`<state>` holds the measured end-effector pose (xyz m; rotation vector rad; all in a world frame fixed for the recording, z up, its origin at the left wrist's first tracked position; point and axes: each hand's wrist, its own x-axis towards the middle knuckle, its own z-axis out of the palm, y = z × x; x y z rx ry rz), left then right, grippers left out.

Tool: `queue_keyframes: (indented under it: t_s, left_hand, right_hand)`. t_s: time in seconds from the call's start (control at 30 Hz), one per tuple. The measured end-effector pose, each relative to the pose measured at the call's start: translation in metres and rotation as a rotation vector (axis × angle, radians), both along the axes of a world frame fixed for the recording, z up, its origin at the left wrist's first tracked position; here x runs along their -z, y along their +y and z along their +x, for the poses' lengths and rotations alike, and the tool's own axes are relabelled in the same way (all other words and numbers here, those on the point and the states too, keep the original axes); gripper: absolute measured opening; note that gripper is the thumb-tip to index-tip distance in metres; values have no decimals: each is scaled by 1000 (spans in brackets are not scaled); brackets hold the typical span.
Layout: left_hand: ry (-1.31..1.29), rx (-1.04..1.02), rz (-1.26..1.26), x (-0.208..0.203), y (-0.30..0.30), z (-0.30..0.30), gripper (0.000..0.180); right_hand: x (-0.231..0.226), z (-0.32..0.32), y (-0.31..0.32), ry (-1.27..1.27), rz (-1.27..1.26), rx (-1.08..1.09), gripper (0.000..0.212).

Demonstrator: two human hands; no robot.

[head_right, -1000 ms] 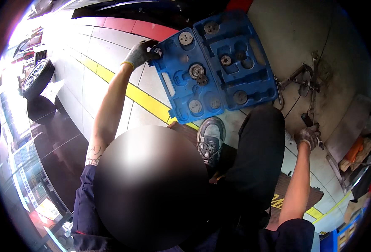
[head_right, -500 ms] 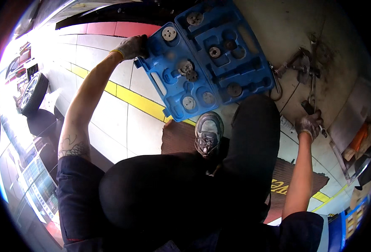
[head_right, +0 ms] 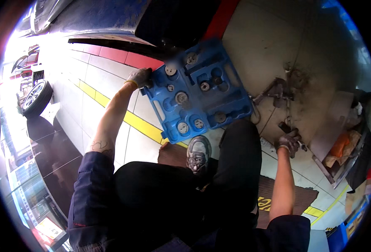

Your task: The person sits on the floor and selects various metal discs and rings from a blue organizer case. They use a socket wrench and a spanner to tighten and adjust components, assembling them into a small mechanical assembly.

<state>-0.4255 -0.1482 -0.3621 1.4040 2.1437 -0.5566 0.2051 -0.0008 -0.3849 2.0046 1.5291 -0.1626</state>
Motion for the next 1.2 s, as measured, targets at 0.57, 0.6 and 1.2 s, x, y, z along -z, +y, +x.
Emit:
queue_keyframes:
  t_s: [0.57,0.6,1.2]
  left_hand:
    - [-350,-1233,507,47,-229,74,77]
    - [-391,-1345,572,38,-228,83,76]
    - [-472,-1981,688,49,-302,137,37]
  right_hand:
    - [-42,-22,-3,-12,-78,-62,88]
    - [-35,-12,1,-11,-59,-75,86]
    - [-8,-4,6,-12,-65,-122,80]
